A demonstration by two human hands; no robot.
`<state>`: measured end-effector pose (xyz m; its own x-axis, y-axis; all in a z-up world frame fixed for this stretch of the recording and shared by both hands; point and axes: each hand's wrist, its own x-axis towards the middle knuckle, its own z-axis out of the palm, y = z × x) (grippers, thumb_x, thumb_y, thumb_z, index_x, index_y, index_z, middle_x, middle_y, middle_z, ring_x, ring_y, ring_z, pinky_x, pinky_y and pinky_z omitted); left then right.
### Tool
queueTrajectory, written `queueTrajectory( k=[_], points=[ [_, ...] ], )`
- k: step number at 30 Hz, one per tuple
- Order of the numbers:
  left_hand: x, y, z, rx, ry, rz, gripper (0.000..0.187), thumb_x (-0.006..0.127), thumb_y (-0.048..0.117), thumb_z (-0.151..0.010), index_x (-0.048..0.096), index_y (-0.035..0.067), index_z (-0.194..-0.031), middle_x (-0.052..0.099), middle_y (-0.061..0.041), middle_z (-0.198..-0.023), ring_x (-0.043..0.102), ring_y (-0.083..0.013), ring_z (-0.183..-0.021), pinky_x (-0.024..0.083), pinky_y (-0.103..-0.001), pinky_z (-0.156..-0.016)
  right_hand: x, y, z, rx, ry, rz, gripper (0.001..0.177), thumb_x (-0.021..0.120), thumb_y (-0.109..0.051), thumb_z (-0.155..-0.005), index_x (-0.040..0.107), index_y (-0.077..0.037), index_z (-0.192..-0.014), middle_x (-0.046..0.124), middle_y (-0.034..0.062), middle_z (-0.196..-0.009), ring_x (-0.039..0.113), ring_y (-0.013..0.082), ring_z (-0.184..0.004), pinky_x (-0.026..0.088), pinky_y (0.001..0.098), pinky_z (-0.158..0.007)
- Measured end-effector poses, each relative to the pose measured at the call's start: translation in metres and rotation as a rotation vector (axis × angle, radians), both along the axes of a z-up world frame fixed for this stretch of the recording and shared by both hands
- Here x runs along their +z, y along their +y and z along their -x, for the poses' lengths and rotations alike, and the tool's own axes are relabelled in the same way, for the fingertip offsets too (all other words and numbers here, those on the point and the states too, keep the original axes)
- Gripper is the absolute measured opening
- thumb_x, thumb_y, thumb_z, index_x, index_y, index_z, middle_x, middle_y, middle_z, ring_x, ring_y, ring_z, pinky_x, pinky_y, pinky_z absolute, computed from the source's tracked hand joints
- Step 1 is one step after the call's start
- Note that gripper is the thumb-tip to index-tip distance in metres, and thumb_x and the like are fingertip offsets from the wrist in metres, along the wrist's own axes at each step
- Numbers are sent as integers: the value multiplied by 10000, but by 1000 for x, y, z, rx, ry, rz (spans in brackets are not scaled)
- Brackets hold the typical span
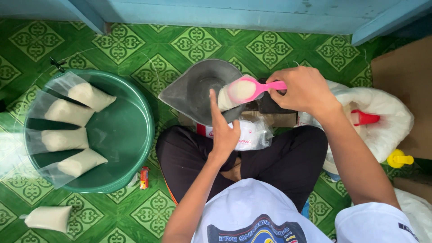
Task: Manually scooping white powder from a large sack into small plastic bags using a scale for measurement.
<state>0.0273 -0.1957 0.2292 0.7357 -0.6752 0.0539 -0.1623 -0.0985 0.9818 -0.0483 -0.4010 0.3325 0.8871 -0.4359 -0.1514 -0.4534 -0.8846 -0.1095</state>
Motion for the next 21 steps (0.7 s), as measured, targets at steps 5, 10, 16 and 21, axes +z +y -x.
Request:
queueTrajectory(
  k=[5,10,16,21],
  points=[
    [0,5,-6,66,113,-89,963,462,-123,-750,1,49,-1578,38,-229,-1623,95,-380,-1499,108,-475,-1225,0,3,-2,18,-21,17,250,635,-362,-804,750,-223,-976,724,56,-782,698,342,-762,564,478,-710],
    [8,7,-11,54,147,-72,953,434,-144,-756,-12,51,-1576,13,-239,-1619,57,-397,-1499,100,-495,-1218,-1,5,-2,26,-29,27,199,643,-346,-795,737,-196,-885,682,52,-692,677,346,-705,557,478,-666],
    [7,7,-10,42,138,-80,935,420,-148,-758,-6,30,-1571,-8,-243,-1621,43,-404,-1497,97,-501,-1214,1,7,-4,30,-30,36,178,661,-335,-794,739,-187,-856,669,40,-656,673,334,-677,557,470,-650],
    [7,8,-10,39,156,-61,926,403,-150,-763,-15,28,-1570,-18,-248,-1619,24,-414,-1495,84,-510,-1212,4,9,-5,27,-13,30,176,661,-339,-784,737,-189,-837,666,44,-655,670,338,-683,557,465,-653]
  ],
)
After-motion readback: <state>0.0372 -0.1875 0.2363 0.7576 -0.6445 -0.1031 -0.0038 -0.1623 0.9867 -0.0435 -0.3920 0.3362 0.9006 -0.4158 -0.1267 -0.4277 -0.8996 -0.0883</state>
